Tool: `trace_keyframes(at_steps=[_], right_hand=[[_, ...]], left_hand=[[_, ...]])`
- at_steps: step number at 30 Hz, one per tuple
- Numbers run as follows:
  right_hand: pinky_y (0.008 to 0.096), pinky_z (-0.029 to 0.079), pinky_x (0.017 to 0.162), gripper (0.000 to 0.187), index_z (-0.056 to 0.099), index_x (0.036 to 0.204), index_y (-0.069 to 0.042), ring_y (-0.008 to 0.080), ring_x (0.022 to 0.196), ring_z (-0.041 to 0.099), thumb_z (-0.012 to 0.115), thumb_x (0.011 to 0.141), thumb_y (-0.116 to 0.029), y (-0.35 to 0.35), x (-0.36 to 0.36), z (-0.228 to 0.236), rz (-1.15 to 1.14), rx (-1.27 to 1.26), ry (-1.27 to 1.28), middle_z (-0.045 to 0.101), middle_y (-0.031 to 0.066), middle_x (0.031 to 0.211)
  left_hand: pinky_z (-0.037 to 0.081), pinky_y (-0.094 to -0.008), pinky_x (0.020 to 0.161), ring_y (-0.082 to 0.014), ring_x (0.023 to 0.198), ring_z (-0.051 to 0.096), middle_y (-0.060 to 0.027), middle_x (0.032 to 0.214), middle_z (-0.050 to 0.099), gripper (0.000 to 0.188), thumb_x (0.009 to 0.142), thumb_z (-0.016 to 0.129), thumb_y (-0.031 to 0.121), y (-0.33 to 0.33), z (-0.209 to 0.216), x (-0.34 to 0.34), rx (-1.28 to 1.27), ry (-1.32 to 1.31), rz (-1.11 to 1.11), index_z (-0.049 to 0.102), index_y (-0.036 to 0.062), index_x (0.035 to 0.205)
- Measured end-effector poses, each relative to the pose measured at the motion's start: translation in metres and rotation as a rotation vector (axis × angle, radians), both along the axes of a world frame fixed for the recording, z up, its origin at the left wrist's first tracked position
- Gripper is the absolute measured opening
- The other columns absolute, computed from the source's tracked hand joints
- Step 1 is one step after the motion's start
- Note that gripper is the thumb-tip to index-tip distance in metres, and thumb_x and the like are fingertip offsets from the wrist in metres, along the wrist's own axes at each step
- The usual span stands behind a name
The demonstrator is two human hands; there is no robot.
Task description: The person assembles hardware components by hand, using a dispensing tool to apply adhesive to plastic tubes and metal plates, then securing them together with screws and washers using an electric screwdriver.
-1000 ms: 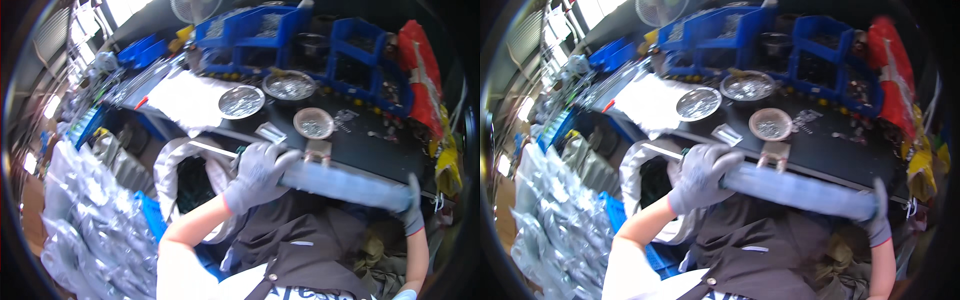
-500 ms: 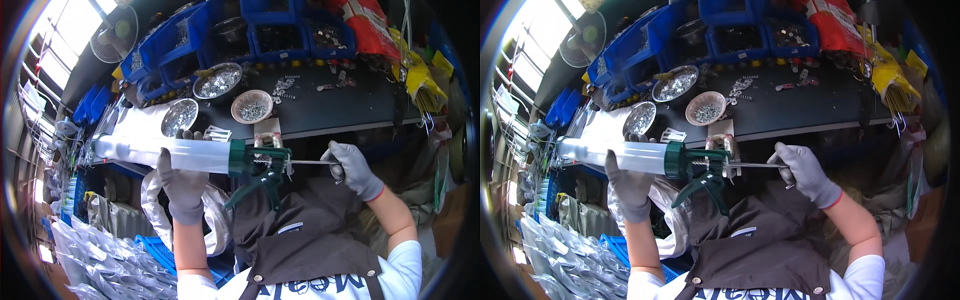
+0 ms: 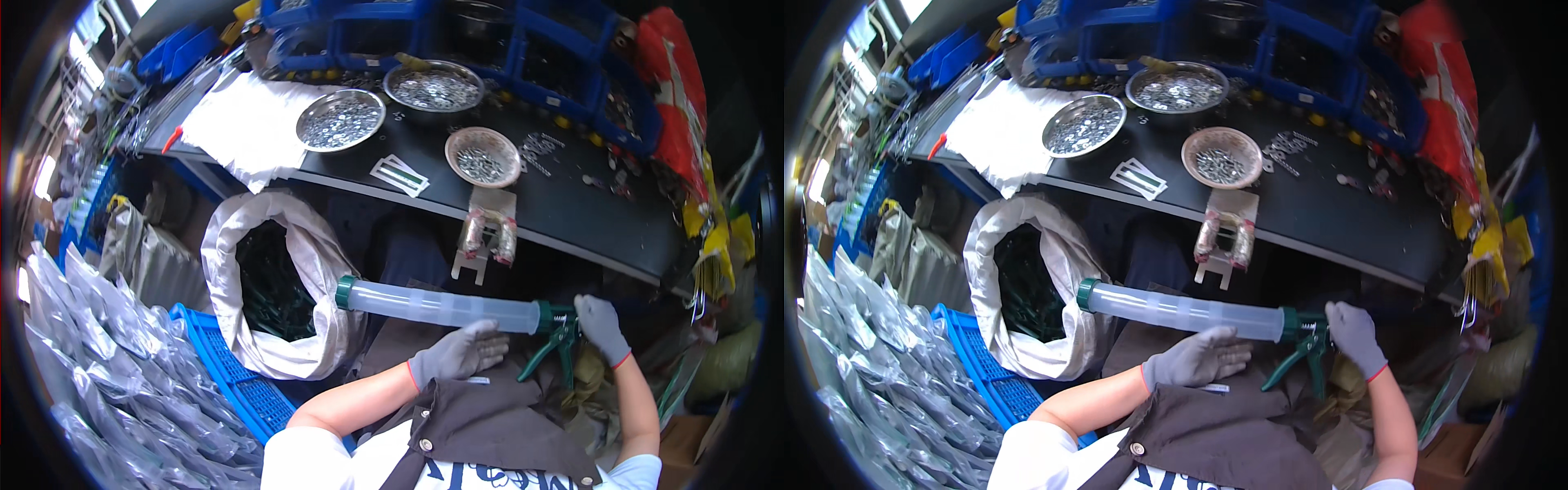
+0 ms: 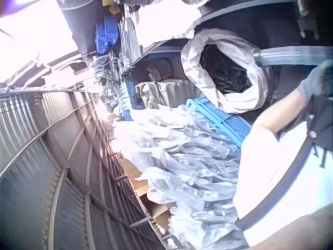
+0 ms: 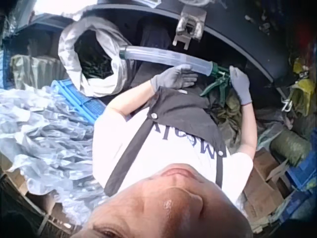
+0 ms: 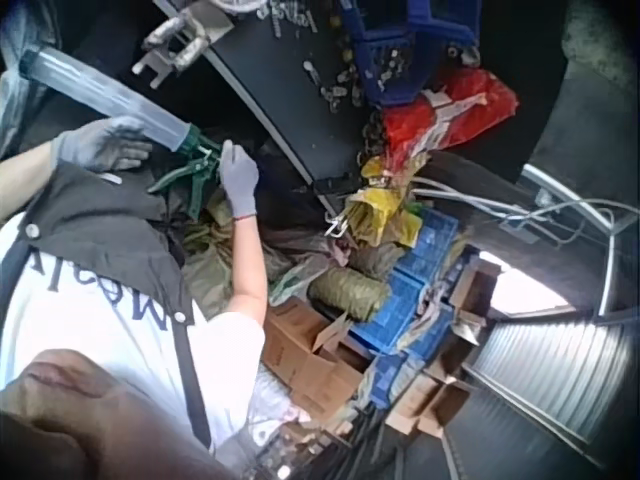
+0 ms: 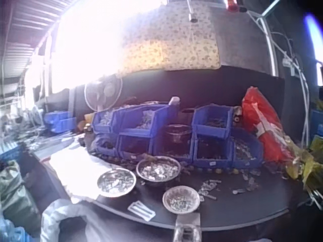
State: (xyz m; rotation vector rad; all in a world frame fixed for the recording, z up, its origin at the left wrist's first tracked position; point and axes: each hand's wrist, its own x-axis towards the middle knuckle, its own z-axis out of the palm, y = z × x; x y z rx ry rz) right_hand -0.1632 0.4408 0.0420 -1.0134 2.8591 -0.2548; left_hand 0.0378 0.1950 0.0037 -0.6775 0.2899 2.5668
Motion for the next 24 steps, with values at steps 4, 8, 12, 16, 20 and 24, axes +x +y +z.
trace_keyframes(at_steps=[4,8,12,16,20,24], right_hand=[[0.0431,0.048,0.075,0.021,0.063,0.095,-0.006,0.0317,0.088,0.062,0.068,0.08,-0.018,-0.07,0.014,0.069,0.152,-0.203,0.199,0.063,0.0142,0.096],[0.0404,0.049,0.075,0.03,0.064,0.101,-0.005,0.0324,0.085,0.062,0.069,0.072,-0.014,-0.198,0.047,0.137,0.651,-0.545,0.21,0.064,0.0126,0.092],[0.04,0.046,0.075,0.03,0.061,0.095,-0.006,0.0264,0.091,0.058,0.069,0.074,-0.027,-0.289,0.044,0.113,0.772,-0.486,0.336,0.059,0.0083,0.094],[0.0399,0.046,0.075,0.027,0.065,0.091,-0.006,0.0283,0.088,0.059,0.071,0.071,-0.023,-0.338,0.03,0.091,0.662,-0.129,0.348,0.061,0.0111,0.092],[0.0395,0.045,0.068,0.017,0.065,0.08,-0.009,0.0254,0.081,0.058,0.071,0.071,-0.022,-0.348,0.029,0.081,0.718,-0.013,0.418,0.06,0.0067,0.082],[0.0367,0.043,0.062,0.008,0.063,0.075,-0.011,0.0237,0.071,0.058,0.069,0.072,-0.015,-0.336,0.035,0.081,0.799,-0.376,0.413,0.059,0.0037,0.074]], left_hand=[[0.05,-0.0283,0.081,-0.0133,0.082,0.062,-0.007,0.1,0.065,0.037,0.092,0.062,0.032,-0.042,0.035,0.002,-0.557,0.29,-0.069,0.059,0.0024,0.113],[0.046,-0.0229,0.071,-0.0079,0.078,0.057,-0.0032,0.089,0.06,0.025,0.092,0.057,0.02,-0.109,0.074,-0.011,-0.905,0.095,0.607,0.058,0.0003,0.108],[0.046,-0.0221,0.071,-0.0077,0.074,0.054,-0.0011,0.09,0.057,0.023,0.095,0.054,0.02,-0.145,0.053,-0.036,-0.726,0.062,0.776,0.056,0.0017,0.108],[0.048,-0.0252,0.076,-0.0091,0.077,0.055,-0.0003,0.094,0.057,0.025,0.095,0.056,0.026,-0.153,0.044,-0.04,-0.607,0.004,0.715,0.057,0.0057,0.11],[0.048,-0.0256,0.079,-0.0096,0.08,0.056,-0.0016,0.098,0.059,0.031,0.094,0.058,0.03,-0.16,0.046,-0.036,-0.63,0.008,0.74,0.056,0.005,0.113],[0.048,-0.0257,0.081,-0.0082,0.085,0.058,-0.0047,0.099,0.061,0.027,0.096,0.056,0.025,-0.164,0.063,-0.036,-0.672,0.208,0.708,0.059,0.0014,0.109]])
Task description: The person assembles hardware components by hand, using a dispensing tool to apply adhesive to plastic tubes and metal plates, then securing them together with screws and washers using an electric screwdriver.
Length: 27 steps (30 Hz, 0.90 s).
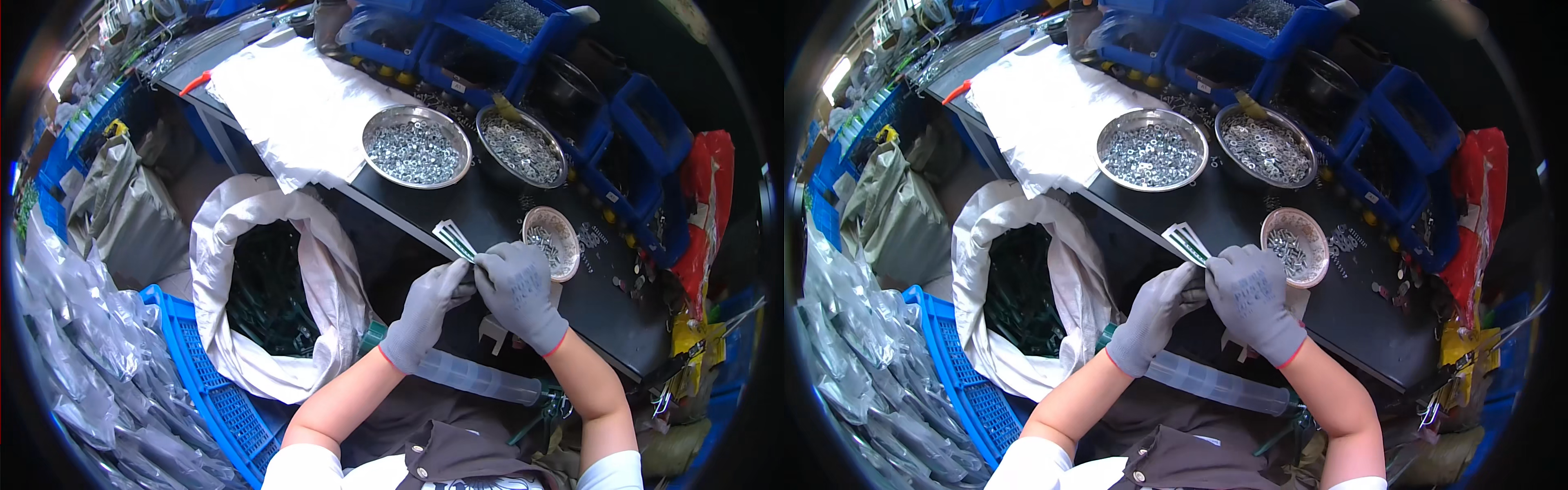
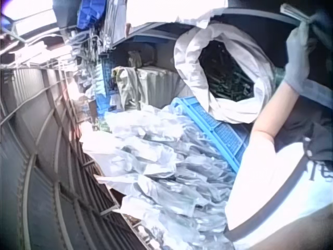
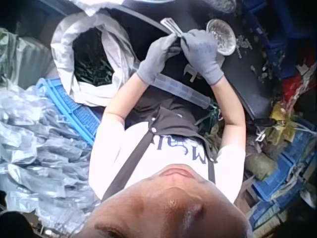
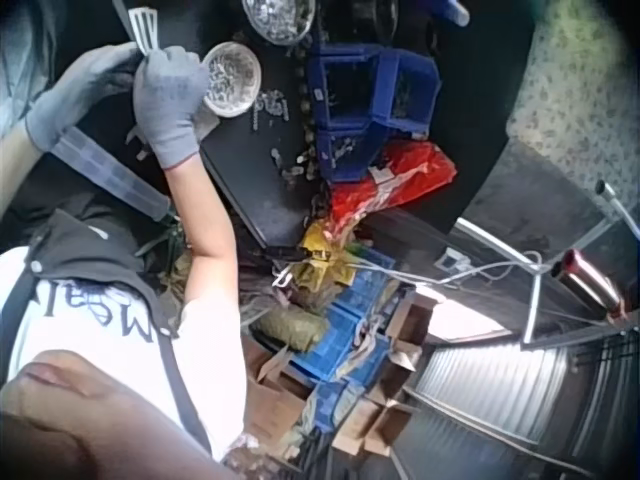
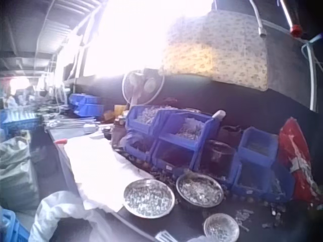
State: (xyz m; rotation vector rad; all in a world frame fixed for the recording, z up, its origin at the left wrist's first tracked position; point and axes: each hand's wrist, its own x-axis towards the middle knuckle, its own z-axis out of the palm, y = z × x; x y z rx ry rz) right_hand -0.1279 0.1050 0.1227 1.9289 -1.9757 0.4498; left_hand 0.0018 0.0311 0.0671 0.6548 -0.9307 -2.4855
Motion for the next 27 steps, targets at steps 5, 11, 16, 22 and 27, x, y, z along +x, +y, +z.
trace_keyframes(at_steps=[5,11,16,22,27], right_hand=[[0.0369,0.045,0.063,0.016,0.064,0.084,-0.008,0.0255,0.072,0.059,0.072,0.072,-0.015,0.013,0.01,0.012,0.029,0.046,0.065,0.061,0.0057,0.079],[0.03,0.047,0.067,0.027,0.065,0.101,0.001,0.0152,0.077,0.059,0.07,0.079,-0.015,0.024,0.003,0.027,-0.203,0.024,-0.876,0.063,0.008,0.085],[0.0186,0.045,0.066,0.011,0.065,0.096,0.002,0.0045,0.072,0.057,0.063,0.089,-0.007,0.042,-0.012,0.045,-0.377,-0.221,-1.301,0.064,0.0022,0.081],[0.0185,0.042,0.063,0.011,0.065,0.095,0.0,0.0024,0.069,0.052,0.063,0.092,-0.011,0.108,-0.049,0.037,-0.423,-0.623,-1.31,0.063,-0.0018,0.083],[0.0198,0.044,0.063,0.011,0.065,0.094,0.0,0.0033,0.069,0.054,0.061,0.091,-0.01,0.13,-0.021,0.031,-0.413,-0.669,-1.395,0.063,-0.0007,0.082]], left_hand=[[0.05,-0.0244,0.079,-0.0083,0.084,0.061,-0.0052,0.094,0.064,0.024,0.097,0.057,0.02,0.002,-0.007,-0.009,-0.046,0.032,0.114,0.059,-0.0018,0.107],[0.05,-0.0237,0.08,-0.0084,0.088,0.062,-0.0061,0.101,0.067,0.025,0.096,0.059,0.016,0.004,-0.004,-0.011,-0.157,0.216,0.074,0.062,-0.0033,0.112],[0.049,-0.0225,0.078,-0.0069,0.085,0.061,-0.0032,0.101,0.068,0.025,0.094,0.063,0.019,0.0,0.01,-0.021,-0.294,0.15,0.115,0.064,-0.0015,0.108],[0.051,-0.0239,0.07,-0.0094,0.077,0.064,-0.0078,0.088,0.068,0.034,0.086,0.068,0.014,-0.024,0.048,-0.062,-0.563,0.049,0.166,0.059,-0.007,0.11],[0.052,-0.0347,0.076,-0.0252,0.086,0.068,-0.0178,0.094,0.069,0.043,0.079,0.072,0.025,-0.071,0.077,-0.132,-0.92,-0.168,0.171,0.062,-0.004,0.11]])
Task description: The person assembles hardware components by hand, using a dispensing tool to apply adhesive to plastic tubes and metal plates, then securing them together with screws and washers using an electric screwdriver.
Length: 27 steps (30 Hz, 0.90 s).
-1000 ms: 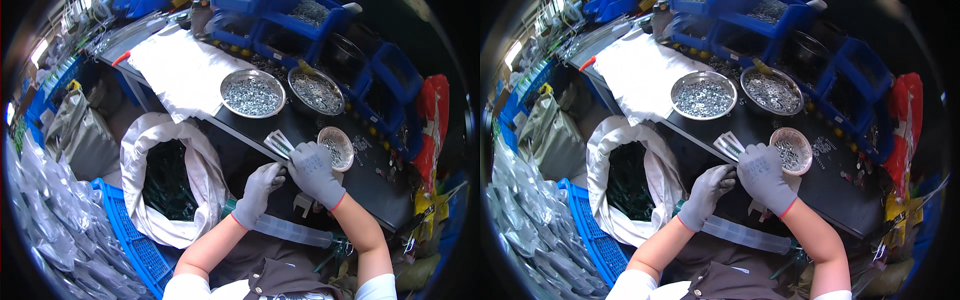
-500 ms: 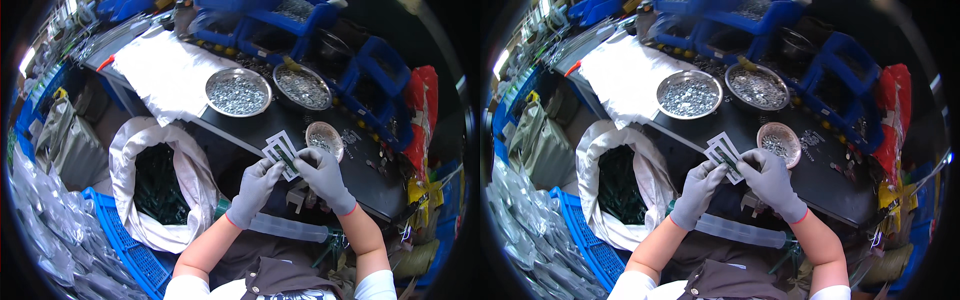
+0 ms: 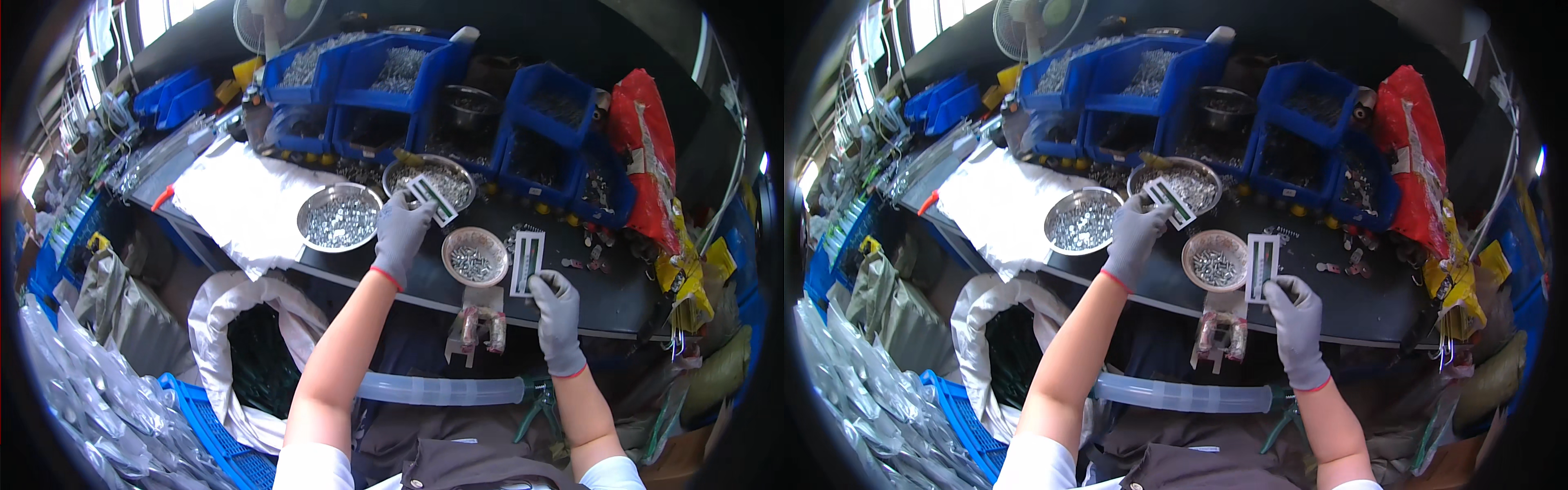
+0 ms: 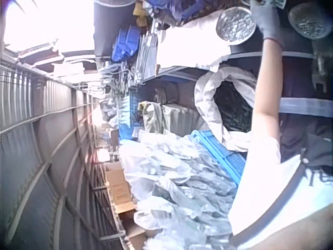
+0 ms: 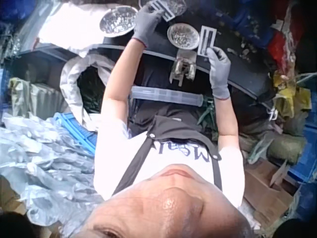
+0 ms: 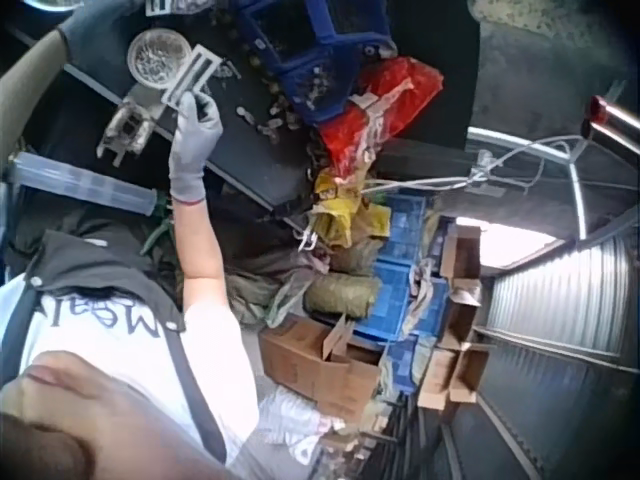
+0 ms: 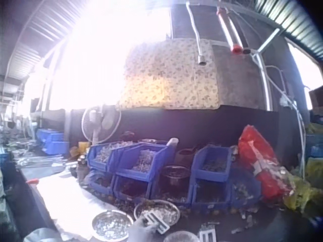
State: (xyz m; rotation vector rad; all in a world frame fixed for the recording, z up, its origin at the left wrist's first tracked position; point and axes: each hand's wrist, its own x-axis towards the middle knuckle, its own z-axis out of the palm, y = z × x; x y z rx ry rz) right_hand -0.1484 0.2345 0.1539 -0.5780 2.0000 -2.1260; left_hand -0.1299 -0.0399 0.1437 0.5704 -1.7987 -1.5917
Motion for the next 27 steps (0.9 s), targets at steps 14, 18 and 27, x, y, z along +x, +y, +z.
trace_keyframes(at_steps=[14,18,27], right_hand=[[0.0211,0.048,0.065,0.013,0.065,0.093,0.004,0.0044,0.071,0.058,0.06,0.089,-0.007,0.024,0.028,0.041,0.293,-0.013,-0.13,0.066,0.003,0.08],[0.0209,0.048,0.061,0.015,0.064,0.095,0.005,0.0042,0.067,0.058,0.06,0.09,-0.008,0.029,0.035,0.029,0.327,-0.005,-0.167,0.066,0.0037,0.08],[0.0413,0.038,0.096,0.036,0.066,0.104,-0.011,0.0296,0.109,0.052,0.074,0.069,-0.014,0.055,0.082,0.02,-0.196,0.511,1.06,0.058,0.0085,0.116]], left_hand=[[0.047,-0.0201,0.07,-0.0056,0.075,0.056,-0.0036,0.093,0.064,0.028,0.094,0.054,0.017,0.128,0.031,0.122,0.415,-0.165,-0.634,0.06,-0.0044,0.111],[0.043,-0.0187,0.066,-0.0049,0.071,0.052,-0.0018,0.086,0.062,0.021,0.092,0.057,0.014,0.149,0.017,0.125,0.521,-0.15,-0.646,0.061,-0.0026,0.105],[0.043,-0.0209,0.064,-0.0054,0.068,0.053,-0.0013,0.079,0.062,0.017,0.09,0.057,0.01,0.178,-0.006,0.144,0.439,-0.125,-0.44,0.063,-0.0033,0.099]])
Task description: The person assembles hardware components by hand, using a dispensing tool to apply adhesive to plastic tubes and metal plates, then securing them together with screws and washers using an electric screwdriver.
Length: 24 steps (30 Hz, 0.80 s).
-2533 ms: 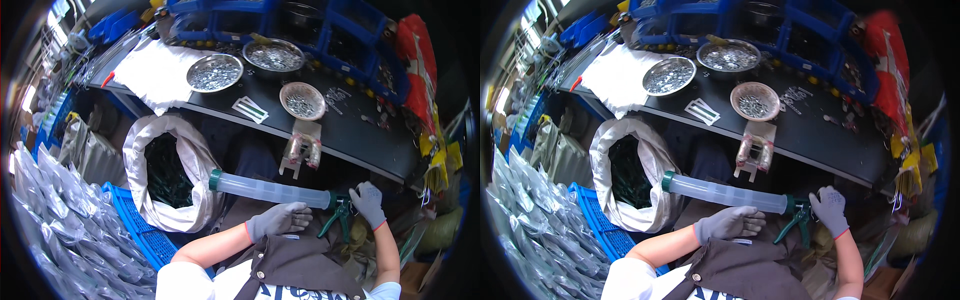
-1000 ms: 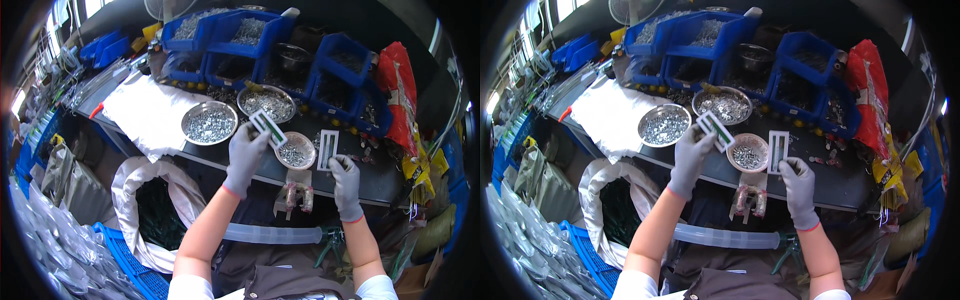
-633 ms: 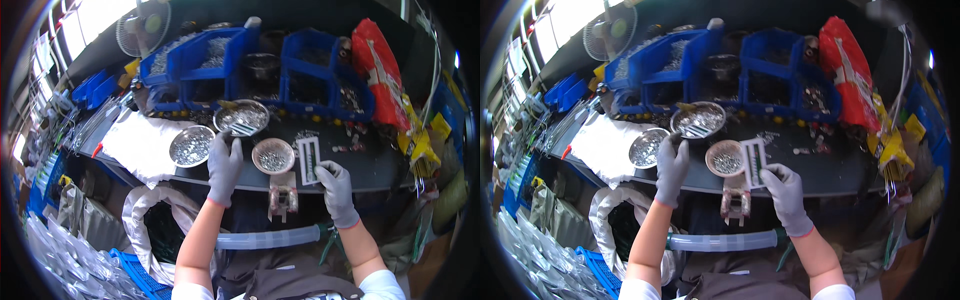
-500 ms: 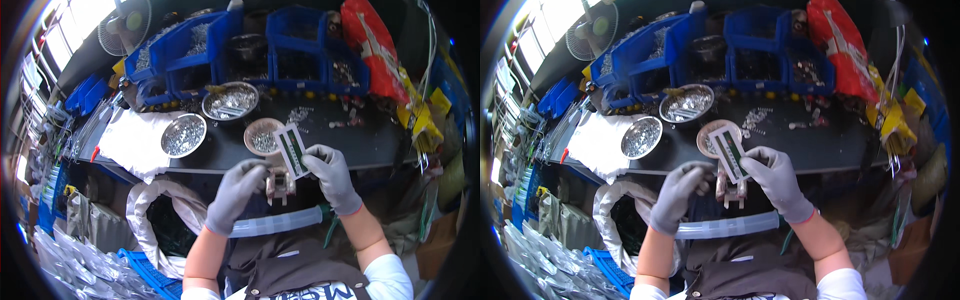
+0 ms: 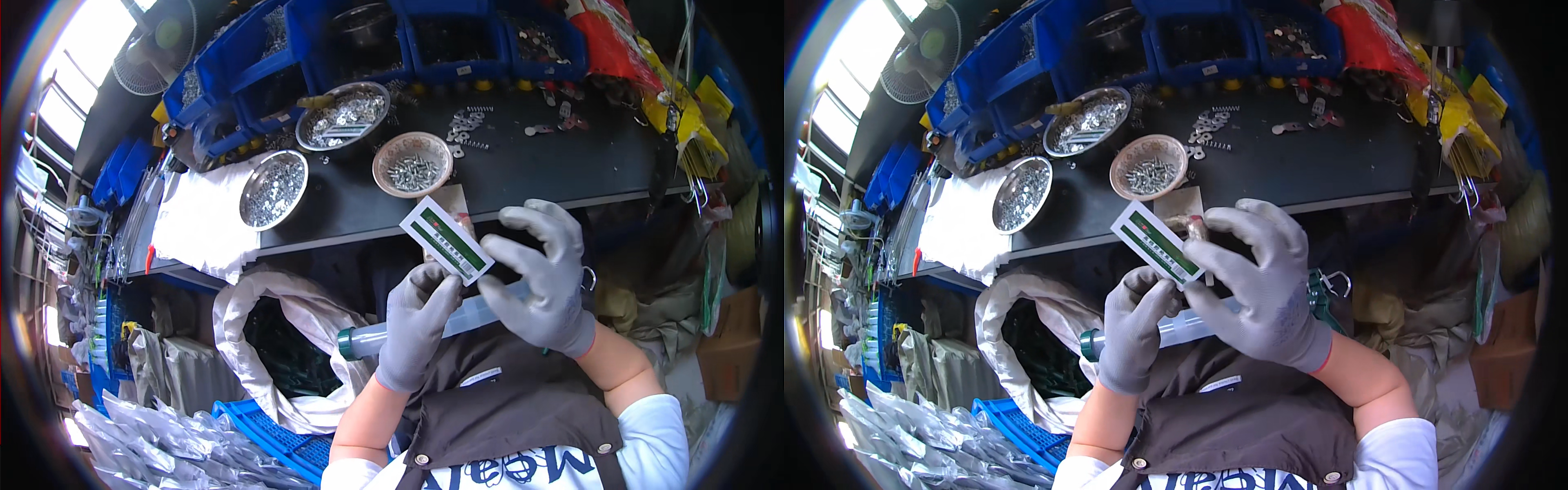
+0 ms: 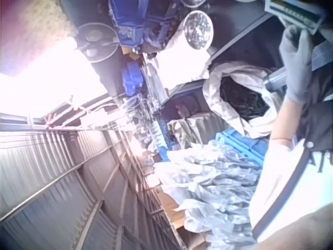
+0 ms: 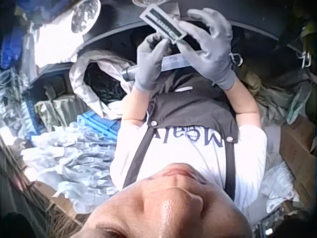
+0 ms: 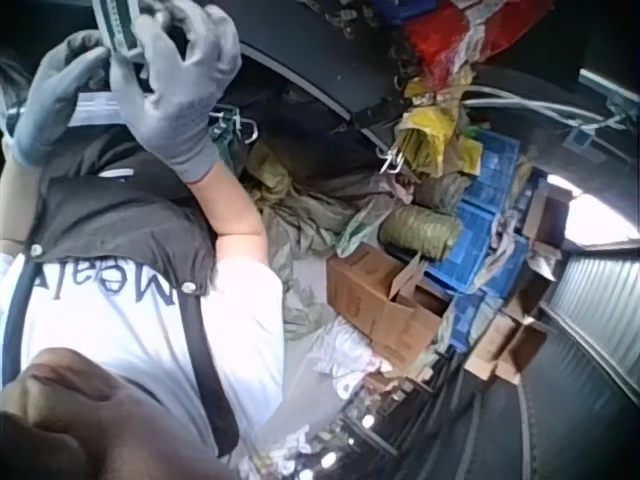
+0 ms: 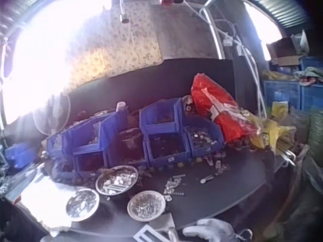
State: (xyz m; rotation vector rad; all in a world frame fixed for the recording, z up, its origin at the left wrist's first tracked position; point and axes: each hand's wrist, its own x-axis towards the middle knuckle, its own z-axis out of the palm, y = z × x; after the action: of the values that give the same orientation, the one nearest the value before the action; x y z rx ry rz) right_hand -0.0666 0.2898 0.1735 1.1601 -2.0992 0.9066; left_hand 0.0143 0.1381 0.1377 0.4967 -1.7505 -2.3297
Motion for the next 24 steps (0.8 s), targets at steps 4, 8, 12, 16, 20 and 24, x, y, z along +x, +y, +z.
trace_keyframes(at_steps=[4,8,12,16,20,24], right_hand=[[0.0413,0.037,0.098,0.031,0.068,0.099,-0.01,0.031,0.114,0.051,0.074,0.069,-0.017,-0.002,0.0,-0.018,0.157,0.039,-0.261,0.06,0.0085,0.115],[0.0399,0.041,0.092,0.024,0.069,0.095,-0.01,0.0269,0.102,0.059,0.072,0.071,-0.013,-0.005,-0.002,-0.023,0.324,-0.015,-0.419,0.065,0.0064,0.104],[0.0388,0.044,0.087,0.018,0.07,0.091,-0.009,0.0267,0.093,0.062,0.07,0.073,-0.01,-0.007,-0.007,-0.027,0.376,-0.002,-0.435,0.067,0.0068,0.098],[0.0343,0.048,0.077,0.014,0.071,0.089,-0.005,0.0254,0.087,0.064,0.067,0.075,-0.005,-0.011,-0.005,-0.036,0.44,-0.108,-0.616,0.068,0.0105,0.094],[0.0296,0.05,0.074,0.015,0.071,0.091,-0.001,0.0195,0.085,0.064,0.062,0.08,-0.001,-0.012,-0.002,-0.04,0.445,-0.133,-0.824,0.067,0.0118,0.093],[0.0213,0.044,0.068,0.016,0.066,0.092,0.003,0.0065,0.075,0.057,0.051,0.091,-0.004,-0.01,-0.012,-0.029,0.204,-0.406,-1.157,0.065,0.005,0.089]], left_hand=[[0.046,-0.0212,0.069,-0.0061,0.073,0.057,-0.0033,0.084,0.065,0.016,0.09,0.055,0.007,0.006,-0.004,0.008,-0.049,0.087,0.002,0.065,-0.0033,0.097],[0.047,-0.027,0.078,-0.0118,0.087,0.059,-0.0038,0.092,0.065,0.011,0.086,0.061,0.0,0.005,-0.017,0.014,-0.063,0.062,0.025,0.065,-0.0007,0.096],[0.047,-0.0307,0.076,-0.02,0.082,0.061,-0.0081,0.087,0.064,0.008,0.081,0.064,-0.002,0.005,-0.024,0.017,-0.307,0.167,0.072,0.064,0.0,0.089],[0.047,-0.0321,0.072,-0.022,0.077,0.06,-0.009,0.08,0.061,0.007,0.079,0.065,-0.002,0.006,-0.023,0.018,-0.358,0.192,0.092,0.062,0.0013,0.084],[0.047,-0.0318,0.07,-0.0215,0.074,0.06,-0.0093,0.078,0.06,0.006,0.079,0.064,-0.002,0.001,-0.032,0.018,-0.308,0.173,0.112,0.063,0.002,0.084],[0.044,-0.0266,0.064,-0.0122,0.069,0.056,-0.0048,0.076,0.059,0.005,0.081,0.059,-0.001,-0.033,-0.032,0.025,-0.372,0.1,0.105,0.061,0.0008,0.085]])
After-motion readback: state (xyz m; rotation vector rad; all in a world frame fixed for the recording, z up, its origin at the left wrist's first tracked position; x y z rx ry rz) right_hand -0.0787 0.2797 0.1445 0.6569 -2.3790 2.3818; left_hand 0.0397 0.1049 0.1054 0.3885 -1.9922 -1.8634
